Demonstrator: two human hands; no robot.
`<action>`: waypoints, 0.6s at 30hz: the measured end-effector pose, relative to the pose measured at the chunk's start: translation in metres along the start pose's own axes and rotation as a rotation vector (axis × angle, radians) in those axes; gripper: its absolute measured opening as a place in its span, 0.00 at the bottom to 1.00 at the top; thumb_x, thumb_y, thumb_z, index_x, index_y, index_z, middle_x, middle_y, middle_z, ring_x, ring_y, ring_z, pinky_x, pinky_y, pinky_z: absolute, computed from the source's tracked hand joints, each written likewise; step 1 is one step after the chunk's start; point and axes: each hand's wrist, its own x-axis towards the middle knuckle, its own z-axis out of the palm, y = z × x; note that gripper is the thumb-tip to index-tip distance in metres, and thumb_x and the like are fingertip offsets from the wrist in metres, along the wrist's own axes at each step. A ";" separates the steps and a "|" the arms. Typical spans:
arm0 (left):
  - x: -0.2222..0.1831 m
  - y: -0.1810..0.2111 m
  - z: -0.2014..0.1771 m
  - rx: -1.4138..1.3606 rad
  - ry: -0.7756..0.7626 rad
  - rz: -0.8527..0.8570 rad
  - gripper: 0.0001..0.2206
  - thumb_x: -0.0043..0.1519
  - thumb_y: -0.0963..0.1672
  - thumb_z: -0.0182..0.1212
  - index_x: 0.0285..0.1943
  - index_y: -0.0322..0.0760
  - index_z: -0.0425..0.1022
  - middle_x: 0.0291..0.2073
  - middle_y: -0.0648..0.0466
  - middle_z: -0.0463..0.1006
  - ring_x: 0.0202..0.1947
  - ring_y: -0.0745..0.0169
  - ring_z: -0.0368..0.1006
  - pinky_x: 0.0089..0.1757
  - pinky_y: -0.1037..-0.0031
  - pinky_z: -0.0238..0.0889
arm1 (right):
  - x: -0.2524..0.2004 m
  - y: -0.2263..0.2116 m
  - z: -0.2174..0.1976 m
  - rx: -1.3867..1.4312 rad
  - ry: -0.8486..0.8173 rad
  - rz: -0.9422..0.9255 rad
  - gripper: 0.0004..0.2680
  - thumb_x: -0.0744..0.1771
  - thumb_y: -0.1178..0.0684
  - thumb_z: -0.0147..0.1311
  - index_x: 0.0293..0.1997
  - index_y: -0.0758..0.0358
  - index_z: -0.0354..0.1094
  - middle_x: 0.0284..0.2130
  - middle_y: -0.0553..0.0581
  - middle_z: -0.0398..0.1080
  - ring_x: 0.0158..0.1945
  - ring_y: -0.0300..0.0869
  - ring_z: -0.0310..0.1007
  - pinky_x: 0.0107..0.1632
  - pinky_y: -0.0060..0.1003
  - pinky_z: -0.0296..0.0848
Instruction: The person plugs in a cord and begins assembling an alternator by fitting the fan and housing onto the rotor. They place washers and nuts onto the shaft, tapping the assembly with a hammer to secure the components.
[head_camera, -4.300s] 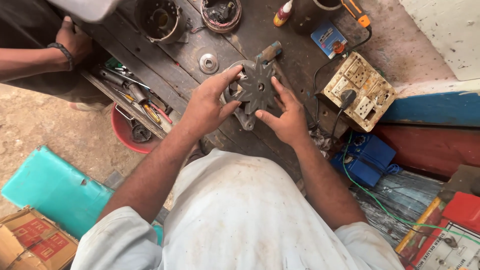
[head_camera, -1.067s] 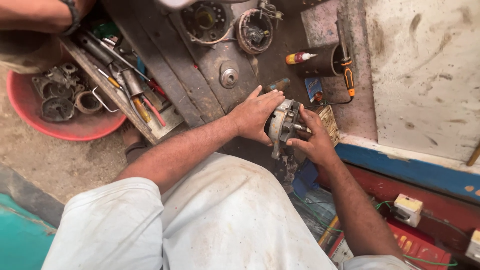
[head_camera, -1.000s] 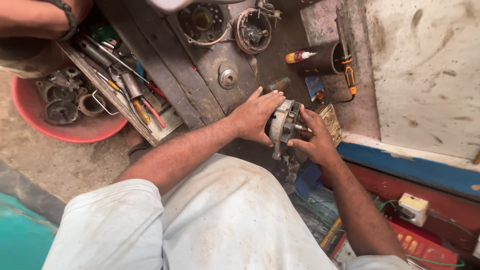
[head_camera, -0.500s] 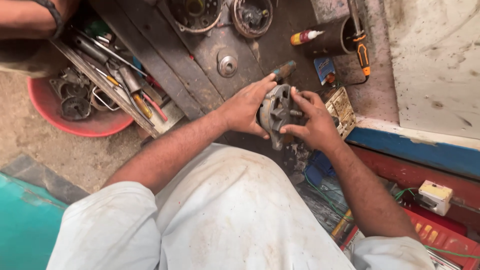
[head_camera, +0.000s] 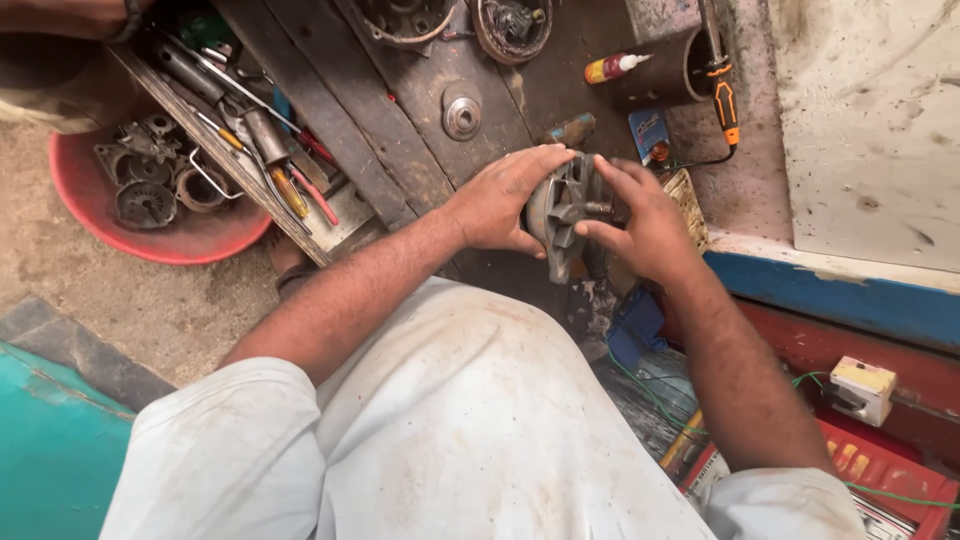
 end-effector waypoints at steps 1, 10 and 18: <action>-0.001 0.002 0.002 -0.002 0.005 -0.001 0.59 0.36 0.51 0.86 0.78 0.44 0.49 0.72 0.40 0.60 0.73 0.37 0.56 0.68 0.53 0.50 | -0.003 0.000 -0.003 -0.005 -0.002 -0.002 0.34 0.59 0.42 0.71 0.73 0.54 0.58 0.61 0.63 0.66 0.60 0.51 0.72 0.60 0.44 0.72; -0.004 -0.010 0.012 0.009 0.030 -0.025 0.61 0.37 0.52 0.86 0.78 0.37 0.46 0.71 0.40 0.61 0.73 0.38 0.56 0.69 0.55 0.50 | 0.005 0.005 -0.003 -0.193 -0.128 -0.358 0.36 0.55 0.50 0.74 0.71 0.46 0.59 0.73 0.63 0.50 0.72 0.57 0.56 0.68 0.45 0.64; -0.007 -0.003 0.015 0.053 0.068 -0.027 0.64 0.38 0.52 0.83 0.80 0.38 0.38 0.71 0.38 0.59 0.72 0.35 0.56 0.67 0.49 0.49 | 0.004 0.012 0.009 -0.146 -0.044 -0.270 0.37 0.57 0.46 0.74 0.74 0.52 0.55 0.68 0.67 0.56 0.69 0.58 0.60 0.67 0.47 0.66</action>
